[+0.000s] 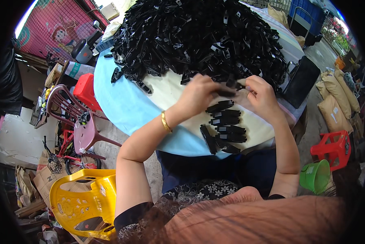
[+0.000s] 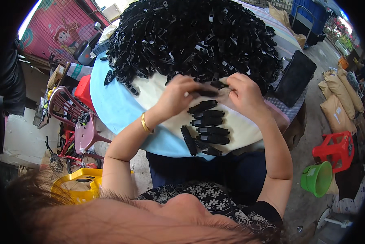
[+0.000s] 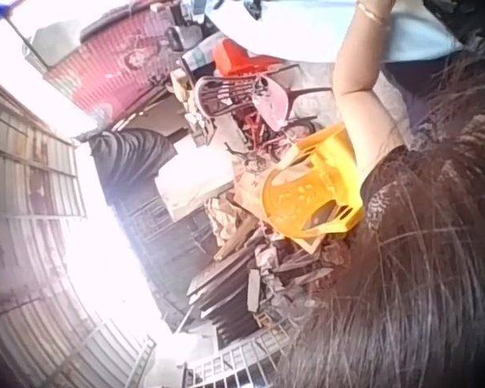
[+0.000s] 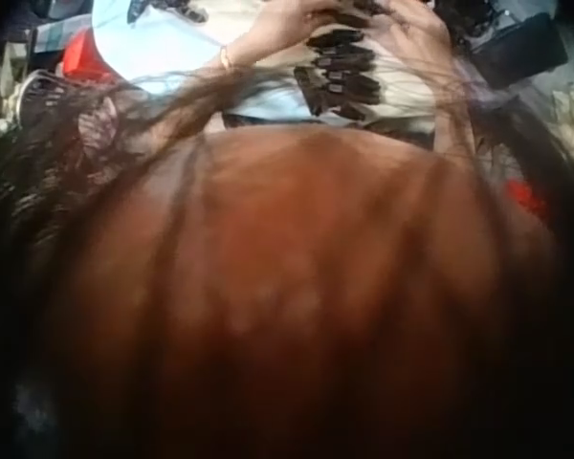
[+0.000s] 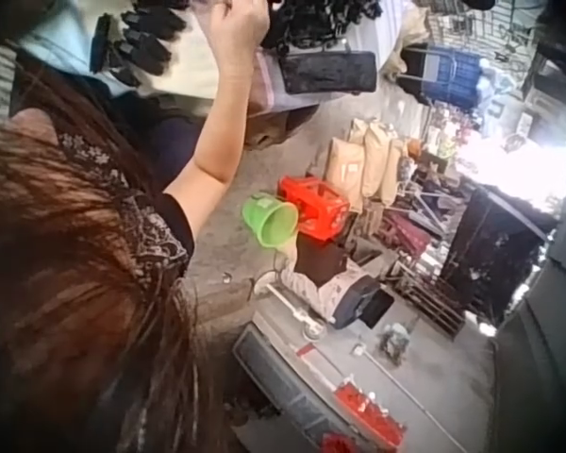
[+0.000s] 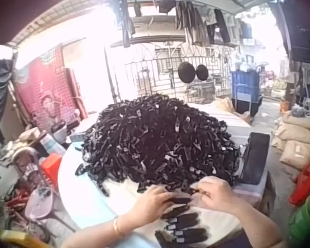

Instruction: The person is manually assembling small black plastic components at a table.

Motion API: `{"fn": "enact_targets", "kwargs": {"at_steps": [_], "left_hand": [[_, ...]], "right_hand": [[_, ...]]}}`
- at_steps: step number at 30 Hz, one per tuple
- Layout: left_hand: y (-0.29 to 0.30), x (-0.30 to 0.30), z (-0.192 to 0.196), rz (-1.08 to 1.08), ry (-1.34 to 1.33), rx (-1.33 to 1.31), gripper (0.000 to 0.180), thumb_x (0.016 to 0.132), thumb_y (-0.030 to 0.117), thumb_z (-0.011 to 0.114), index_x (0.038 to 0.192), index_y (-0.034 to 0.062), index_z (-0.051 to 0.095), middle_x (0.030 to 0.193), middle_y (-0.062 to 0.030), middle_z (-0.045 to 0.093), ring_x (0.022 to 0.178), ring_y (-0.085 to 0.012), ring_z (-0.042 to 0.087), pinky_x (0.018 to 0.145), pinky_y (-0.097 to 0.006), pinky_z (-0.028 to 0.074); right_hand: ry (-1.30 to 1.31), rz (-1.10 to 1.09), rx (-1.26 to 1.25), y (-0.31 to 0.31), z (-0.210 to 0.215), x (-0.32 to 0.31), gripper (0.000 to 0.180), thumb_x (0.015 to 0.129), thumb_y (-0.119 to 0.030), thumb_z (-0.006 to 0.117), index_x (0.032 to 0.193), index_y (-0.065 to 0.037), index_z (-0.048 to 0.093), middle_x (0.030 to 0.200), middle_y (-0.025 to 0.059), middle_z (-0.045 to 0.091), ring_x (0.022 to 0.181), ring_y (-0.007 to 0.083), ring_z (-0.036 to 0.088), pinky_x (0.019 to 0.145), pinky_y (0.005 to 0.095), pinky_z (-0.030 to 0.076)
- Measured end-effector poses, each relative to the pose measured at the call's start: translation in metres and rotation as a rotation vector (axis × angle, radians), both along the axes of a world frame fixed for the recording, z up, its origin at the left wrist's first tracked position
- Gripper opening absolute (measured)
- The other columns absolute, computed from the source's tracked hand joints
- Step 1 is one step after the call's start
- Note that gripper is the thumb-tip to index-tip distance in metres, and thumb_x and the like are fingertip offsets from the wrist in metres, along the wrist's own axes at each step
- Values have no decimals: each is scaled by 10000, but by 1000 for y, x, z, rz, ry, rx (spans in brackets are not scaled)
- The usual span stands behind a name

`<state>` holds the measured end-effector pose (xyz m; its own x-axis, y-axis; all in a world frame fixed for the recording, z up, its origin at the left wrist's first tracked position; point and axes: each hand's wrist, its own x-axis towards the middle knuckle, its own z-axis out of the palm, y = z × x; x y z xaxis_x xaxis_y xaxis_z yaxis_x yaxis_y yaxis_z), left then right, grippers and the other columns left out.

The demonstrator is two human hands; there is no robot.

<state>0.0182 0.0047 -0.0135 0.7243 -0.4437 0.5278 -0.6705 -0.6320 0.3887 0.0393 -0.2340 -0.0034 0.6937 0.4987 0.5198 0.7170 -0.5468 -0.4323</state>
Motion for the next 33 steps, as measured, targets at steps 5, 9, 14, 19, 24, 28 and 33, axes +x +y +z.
{"fn": "enact_targets", "kwargs": {"at_steps": [5, 9, 14, 19, 24, 28, 33], "left_hand": [[-7, 2, -15, -27, 186, -68, 215, 696, 64, 676, 908, 28, 681, 862, -131, 619, 842, -322, 579, 766, -392, 482], [-2, -2, -14, 20, 294, -77, 212, 730, 72, 705, 930, 2, 683, 847, -128, 622, 748, -278, 614, 693, -331, 501], [-7, -6, -14, 72, 287, -82, 179, 727, 60, 704, 893, -5, 685, 822, -126, 615, 757, -281, 614, 688, -331, 495], [-9, -3, -15, 60, 273, -116, 169, 725, 55, 706, 878, -12, 681, 810, -122, 607, 744, -283, 607, 676, -328, 489], [-13, 2, -16, 7, 326, -162, 157, 695, 88, 710, 828, 11, 684, 832, -119, 612, 792, -307, 599, 723, -366, 492], [-8, 4, -10, -19, 325, -124, 182, 692, 97, 718, 850, 11, 691, 827, -118, 616, 778, -290, 605, 716, -358, 492], [13, 13, 0, -141, 353, -74, 203, 725, 153, 736, 878, 23, 702, 811, -121, 629, 745, -253, 608, 674, -327, 487]], "right_hand": [[-91, 167, -70, 2, -20, 8, 183, 659, 76, 572, 833, 32, 609, 789, 129, 562, 739, 274, 573, 637, 317, 472], [-27, 188, -129, 2, -6, 4, 153, 654, 53, 588, 805, 32, 600, 746, 114, 545, 721, 266, 564, 640, 317, 473], [187, 49, -123, 0, 9, -5, 82, 658, -9, 613, 732, 17, 588, 742, 111, 579, 746, 279, 577, 666, 365, 477], [12, 125, -209, -2, 5, 5, 95, 645, 13, 599, 739, 29, 594, 740, 117, 575, 741, 286, 573, 674, 371, 475], [15, 288, -45, 10, -15, 16, 179, 655, 40, 582, 813, 30, 664, 747, 131, 594, 755, 298, 588, 670, 378, 478], [15, 277, -65, 12, -7, 11, 169, 667, 41, 588, 815, 27, 668, 742, 136, 593, 746, 294, 592, 665, 377, 476], [402, 305, -175, 7, 7, 6, 180, 714, 49, 556, 868, 36, 647, 764, 150, 582, 723, 290, 586, 655, 325, 463]]}}
